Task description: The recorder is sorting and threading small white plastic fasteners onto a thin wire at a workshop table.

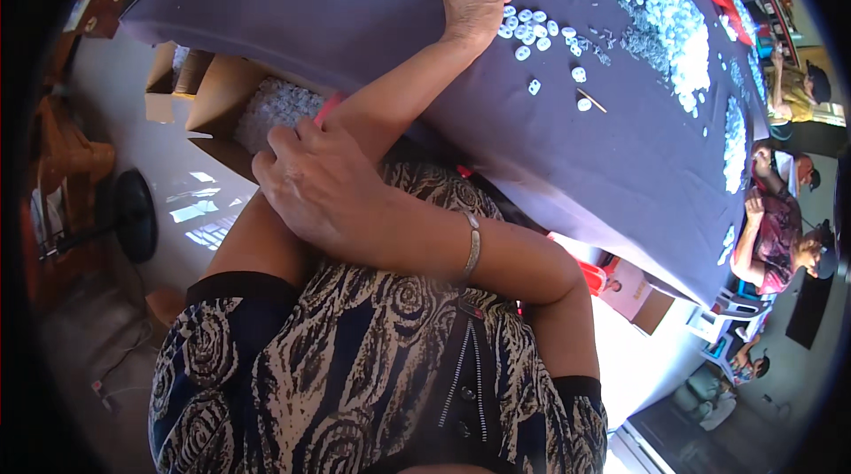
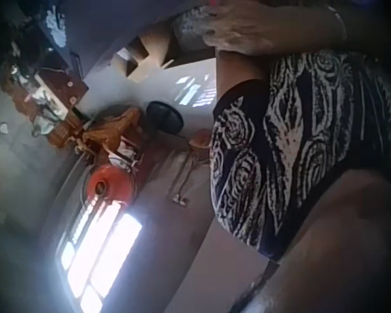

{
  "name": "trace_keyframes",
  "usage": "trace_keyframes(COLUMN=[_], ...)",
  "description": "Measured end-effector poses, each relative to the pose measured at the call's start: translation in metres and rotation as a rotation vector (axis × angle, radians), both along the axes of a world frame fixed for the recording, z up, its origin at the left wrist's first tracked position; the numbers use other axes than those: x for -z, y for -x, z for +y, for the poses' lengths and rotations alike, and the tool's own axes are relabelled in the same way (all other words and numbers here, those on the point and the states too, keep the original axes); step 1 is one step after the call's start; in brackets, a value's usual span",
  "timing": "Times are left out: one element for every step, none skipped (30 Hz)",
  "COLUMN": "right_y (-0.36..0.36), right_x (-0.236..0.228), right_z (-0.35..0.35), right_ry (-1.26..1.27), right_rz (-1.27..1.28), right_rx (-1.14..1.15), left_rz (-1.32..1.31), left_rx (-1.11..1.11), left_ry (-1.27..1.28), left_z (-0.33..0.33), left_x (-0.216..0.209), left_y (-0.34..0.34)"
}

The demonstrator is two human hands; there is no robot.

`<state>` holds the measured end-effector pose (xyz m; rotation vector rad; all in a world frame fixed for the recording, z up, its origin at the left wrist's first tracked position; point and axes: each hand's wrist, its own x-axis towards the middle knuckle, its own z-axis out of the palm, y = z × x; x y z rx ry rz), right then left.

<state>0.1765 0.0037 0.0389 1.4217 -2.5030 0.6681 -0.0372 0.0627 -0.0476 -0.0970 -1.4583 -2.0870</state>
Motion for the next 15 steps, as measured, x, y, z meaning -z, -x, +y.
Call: trace_keyframes(right_y=[-0.002, -0.002, -0.001, 0.0, 0.0, 0.002, 0.005, 0.007, 0.007, 0.008, 0.009, 0.011, 0.012, 0.014, 0.016], right_x=[0.001, 0.002, 0.003, 0.002, 0.002, 0.004, 0.005, 0.007, 0.008, 0.008, 0.009, 0.011, 0.012, 0.014, 0.015], right_z=[0.001, 0.002, 0.001, 0.003, 0.003, 0.003, 0.0, -0.001, -0.001, -0.002, -0.003, -0.004, -0.003, -0.003, -0.004], right_ry=[0.048, 0.094, 0.079, 0.126, 0.173, 0.156, 0.174, 0.193, 0.185, 0.158, 0.131, 0.131, 0.172, 0.214, 0.215], right_rz=[-0.13, -0.26, -0.25, -0.214, -0.178, -0.168, -0.119, -0.07, -0.065, -0.072, -0.079, -0.076, -0.056, -0.037, -0.036], right_rx=[-0.027, -0.051, -0.056, -0.033, -0.012, -0.02, -0.038, -0.059, -0.067, -0.041, -0.016, -0.021, -0.02, -0.019, -0.028], left_rz=[-0.042, -0.083, -0.107, -0.096, -0.106, -0.116, -0.119, -0.111, -0.087, -0.065, -0.057, -0.054, -0.052, -0.05, -0.066], left_rx=[0.046, 0.094, 0.102, 0.093, 0.101, 0.109, 0.1, 0.094, 0.095, 0.1, 0.092, 0.087, 0.119, 0.151, 0.165], left_ry=[0.008, 0.017, 0.032, 0.015, 0.019, 0.024, 0.05, 0.041, 0.027, 0.017, 0.023, 0.022, 0.012, 0.002, 0.003], left_z=[-0.002, -0.003, -0.003, -0.003, -0.003, -0.004, -0.007, -0.006, -0.005, -0.006, -0.005, -0.004, -0.004, -0.004, -0.005], left_x=[-0.001, -0.003, -0.005, -0.006, -0.006, -0.006, -0.004, -0.002, -0.001, -0.001, -0.003, -0.003, -0.003, -0.002, -0.002], left_y=[-0.004, -0.007, -0.009, -0.01, -0.01, -0.01, -0.009, -0.008, -0.007, -0.007, -0.008, -0.008, -0.009, -0.009, -0.01])
